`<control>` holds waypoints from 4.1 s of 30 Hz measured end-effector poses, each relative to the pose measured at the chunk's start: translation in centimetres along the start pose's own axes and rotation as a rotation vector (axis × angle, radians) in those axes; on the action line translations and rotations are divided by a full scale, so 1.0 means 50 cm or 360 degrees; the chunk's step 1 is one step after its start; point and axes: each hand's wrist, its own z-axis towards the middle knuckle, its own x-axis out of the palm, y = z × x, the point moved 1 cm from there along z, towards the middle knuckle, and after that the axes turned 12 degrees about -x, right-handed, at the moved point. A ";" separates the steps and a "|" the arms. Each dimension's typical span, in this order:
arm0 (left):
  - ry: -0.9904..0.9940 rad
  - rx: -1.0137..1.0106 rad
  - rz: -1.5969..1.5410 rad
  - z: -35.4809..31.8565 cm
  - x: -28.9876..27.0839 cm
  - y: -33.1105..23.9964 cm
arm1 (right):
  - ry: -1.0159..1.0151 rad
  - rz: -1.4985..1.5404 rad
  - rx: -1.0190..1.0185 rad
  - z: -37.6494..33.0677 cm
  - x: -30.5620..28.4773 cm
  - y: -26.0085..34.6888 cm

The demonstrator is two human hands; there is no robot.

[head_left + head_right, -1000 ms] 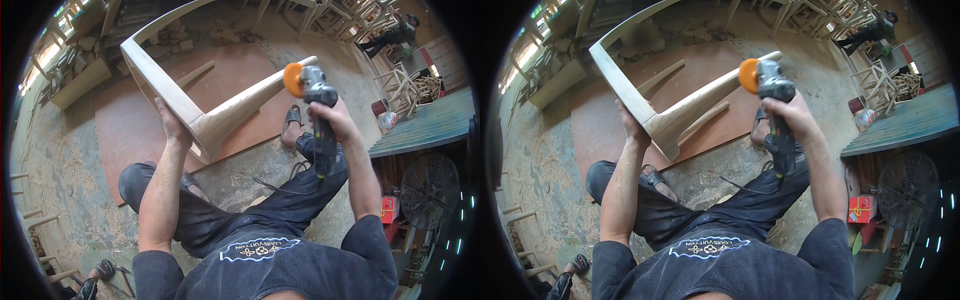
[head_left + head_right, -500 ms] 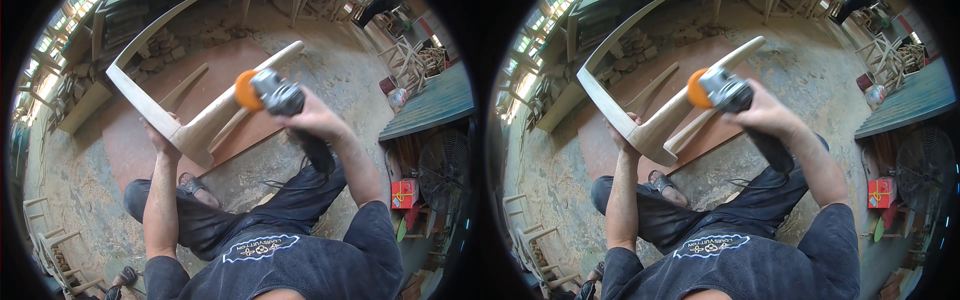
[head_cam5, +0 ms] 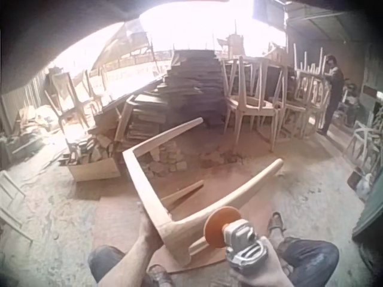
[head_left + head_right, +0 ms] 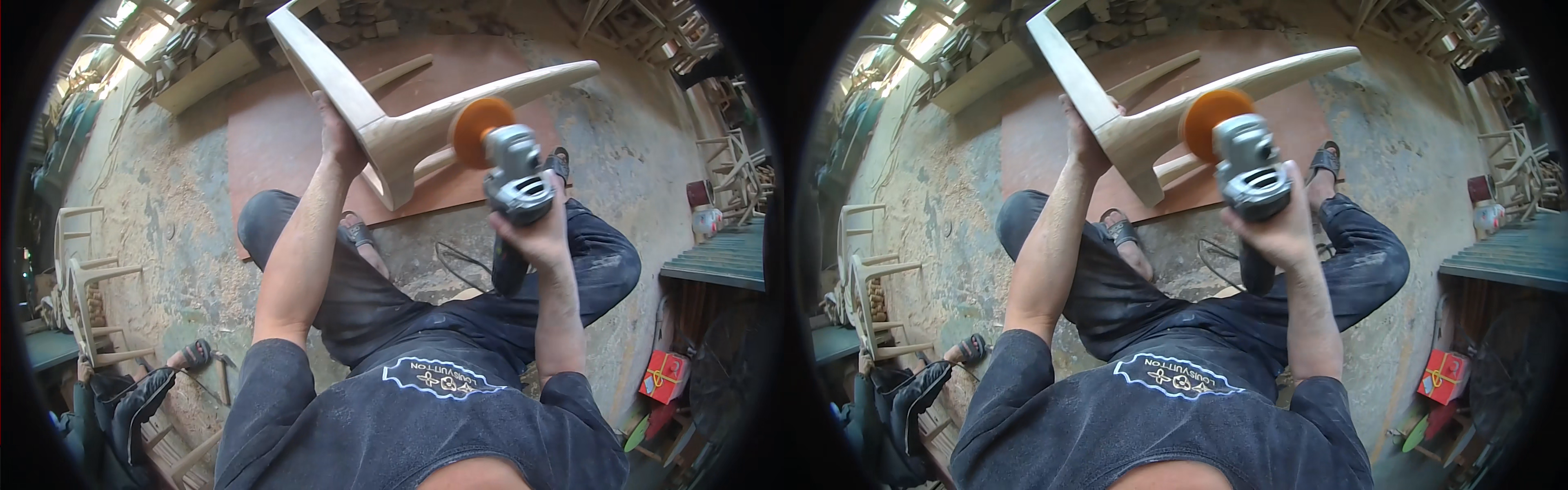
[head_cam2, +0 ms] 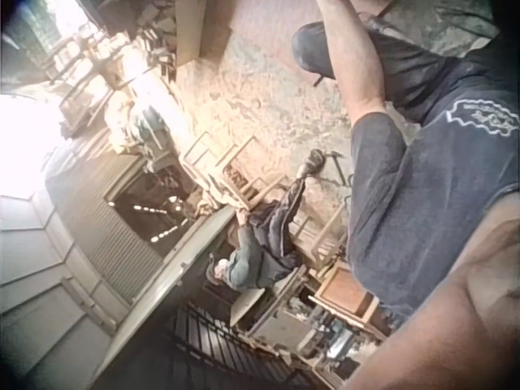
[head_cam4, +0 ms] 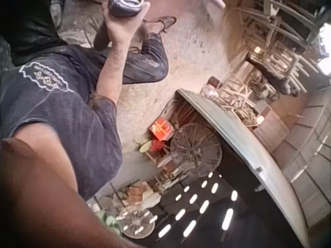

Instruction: Using a power angle grinder with a sanding disc to smooth the surface of a wooden chair frame.

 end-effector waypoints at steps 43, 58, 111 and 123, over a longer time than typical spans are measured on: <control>0.0118 0.0000 0.0108 0.009 -0.010 -0.001 | -0.0185 -0.0104 0.0120 0.033 -0.002 0.048; 0.0360 -0.0006 0.0126 0.033 -0.049 -0.013 | -0.0442 0.0063 0.0448 0.032 -0.056 -0.008; 0.0402 0.0094 0.0164 0.055 -0.068 -0.015 | 0.0499 -0.0059 0.0076 0.033 0.130 0.095; 0.0299 -0.0020 0.0128 0.049 -0.044 0.011 | 0.0273 -0.0035 0.0062 0.037 0.061 0.070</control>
